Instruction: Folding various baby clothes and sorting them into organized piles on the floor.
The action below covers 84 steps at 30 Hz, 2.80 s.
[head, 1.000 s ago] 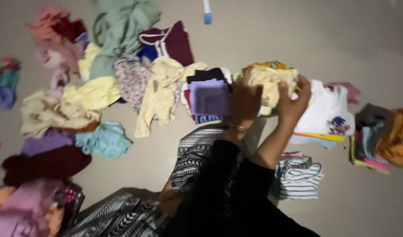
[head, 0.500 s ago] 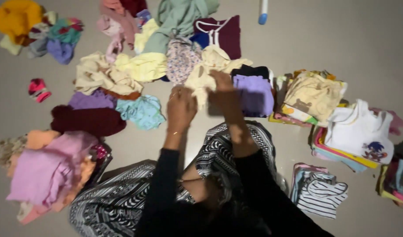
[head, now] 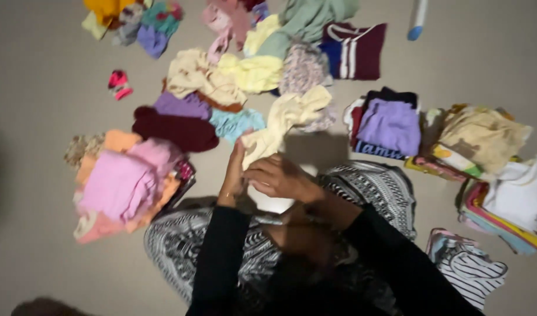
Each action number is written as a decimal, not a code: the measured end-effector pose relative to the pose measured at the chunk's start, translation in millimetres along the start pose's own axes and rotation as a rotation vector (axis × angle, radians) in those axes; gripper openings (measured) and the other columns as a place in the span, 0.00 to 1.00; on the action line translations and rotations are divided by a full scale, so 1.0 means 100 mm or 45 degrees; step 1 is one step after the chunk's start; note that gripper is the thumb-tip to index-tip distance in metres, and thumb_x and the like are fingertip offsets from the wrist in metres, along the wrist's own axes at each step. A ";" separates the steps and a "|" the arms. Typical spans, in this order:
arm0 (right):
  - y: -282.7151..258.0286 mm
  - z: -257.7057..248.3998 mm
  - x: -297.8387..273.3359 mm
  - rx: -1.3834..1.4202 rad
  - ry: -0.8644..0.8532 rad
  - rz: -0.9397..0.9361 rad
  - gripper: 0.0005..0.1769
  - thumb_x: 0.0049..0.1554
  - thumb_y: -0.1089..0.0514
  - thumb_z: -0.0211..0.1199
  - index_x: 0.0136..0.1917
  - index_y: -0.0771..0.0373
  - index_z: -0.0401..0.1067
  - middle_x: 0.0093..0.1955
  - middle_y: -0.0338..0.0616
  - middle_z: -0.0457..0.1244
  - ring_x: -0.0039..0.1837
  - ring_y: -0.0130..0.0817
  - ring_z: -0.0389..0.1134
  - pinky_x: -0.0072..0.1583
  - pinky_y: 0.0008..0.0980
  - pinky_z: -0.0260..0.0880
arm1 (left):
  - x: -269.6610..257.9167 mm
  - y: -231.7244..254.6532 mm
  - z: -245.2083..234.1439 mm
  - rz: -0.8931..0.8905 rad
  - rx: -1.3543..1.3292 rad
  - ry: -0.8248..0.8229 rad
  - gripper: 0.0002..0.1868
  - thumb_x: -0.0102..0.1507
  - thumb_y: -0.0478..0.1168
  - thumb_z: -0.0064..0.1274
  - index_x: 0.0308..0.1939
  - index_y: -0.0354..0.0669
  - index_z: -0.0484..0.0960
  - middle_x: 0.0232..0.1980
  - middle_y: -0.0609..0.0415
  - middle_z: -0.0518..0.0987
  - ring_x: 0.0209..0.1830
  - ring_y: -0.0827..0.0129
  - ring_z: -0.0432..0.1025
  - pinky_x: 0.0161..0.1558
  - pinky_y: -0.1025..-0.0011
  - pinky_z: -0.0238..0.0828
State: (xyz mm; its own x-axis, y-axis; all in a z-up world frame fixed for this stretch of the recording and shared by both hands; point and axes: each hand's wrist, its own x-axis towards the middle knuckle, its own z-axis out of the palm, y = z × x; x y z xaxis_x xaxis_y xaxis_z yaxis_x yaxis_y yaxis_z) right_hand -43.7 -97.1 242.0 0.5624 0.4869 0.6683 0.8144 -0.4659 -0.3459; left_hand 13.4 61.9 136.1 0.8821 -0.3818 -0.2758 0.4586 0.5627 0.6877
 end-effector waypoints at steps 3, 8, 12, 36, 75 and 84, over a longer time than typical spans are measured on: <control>0.55 0.65 -0.63 0.048 -0.342 0.293 0.15 0.54 0.61 0.65 0.55 0.64 0.76 0.50 0.50 0.69 0.48 0.41 0.71 0.50 0.37 0.72 | 0.15 0.05 -0.18 0.413 0.690 -0.054 0.23 0.74 0.42 0.47 0.72 0.37 0.71 0.73 0.46 0.71 0.68 0.65 0.67 0.66 0.69 0.65; 0.86 0.56 -0.41 -0.290 -0.111 0.668 0.11 0.57 0.53 0.67 0.52 0.59 0.78 0.50 0.53 0.67 0.51 0.48 0.70 0.53 0.43 0.72 | 0.30 -0.02 -0.46 0.221 0.139 0.101 0.20 0.73 0.41 0.47 0.67 0.35 0.74 0.66 0.43 0.75 0.61 0.57 0.73 0.58 0.65 0.77; 1.26 0.50 -0.54 0.002 0.102 0.323 0.16 0.52 0.53 0.68 0.51 0.64 0.76 0.55 0.55 0.66 0.55 0.47 0.70 0.55 0.39 0.73 | 0.33 0.14 -0.45 0.206 -0.004 0.146 0.22 0.71 0.44 0.45 0.67 0.41 0.69 0.68 0.50 0.71 0.64 0.58 0.73 0.57 0.58 0.78; 1.81 0.27 -1.12 0.725 0.175 1.219 0.10 0.62 0.65 0.64 0.57 0.64 0.75 0.50 0.41 0.69 0.50 0.30 0.68 0.51 0.29 0.71 | 0.41 0.28 -0.74 1.067 0.294 0.887 0.13 0.64 0.30 0.56 0.53 0.40 0.78 0.66 0.48 0.75 0.69 0.61 0.68 0.71 0.65 0.63; 1.68 0.03 -0.85 0.046 0.510 0.819 0.09 0.67 0.55 0.61 0.47 0.60 0.76 0.43 0.42 0.70 0.44 0.31 0.71 0.48 0.29 0.72 | 0.43 0.19 -0.41 0.693 0.688 0.405 0.11 0.70 0.32 0.45 0.54 0.34 0.79 0.44 0.58 0.81 0.43 0.78 0.72 0.47 0.75 0.70; 1.00 0.37 -0.19 -0.047 0.022 0.230 0.26 0.49 0.49 0.72 0.58 0.61 0.76 0.68 0.59 0.61 0.75 0.45 0.55 0.68 0.49 0.62 | 0.30 0.02 -0.30 0.640 1.093 -0.211 0.11 0.70 0.32 0.52 0.56 0.37 0.82 0.47 0.55 0.84 0.45 0.75 0.76 0.49 0.75 0.74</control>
State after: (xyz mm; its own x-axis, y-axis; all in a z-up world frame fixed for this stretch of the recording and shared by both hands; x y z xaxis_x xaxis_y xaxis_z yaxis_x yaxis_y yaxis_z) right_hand 32.4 -126.1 169.9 0.6961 0.3801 0.6091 0.6946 -0.5714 -0.4371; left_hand 43.8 74.2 109.1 0.8961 -0.3790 0.2311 -0.2524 -0.0067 0.9676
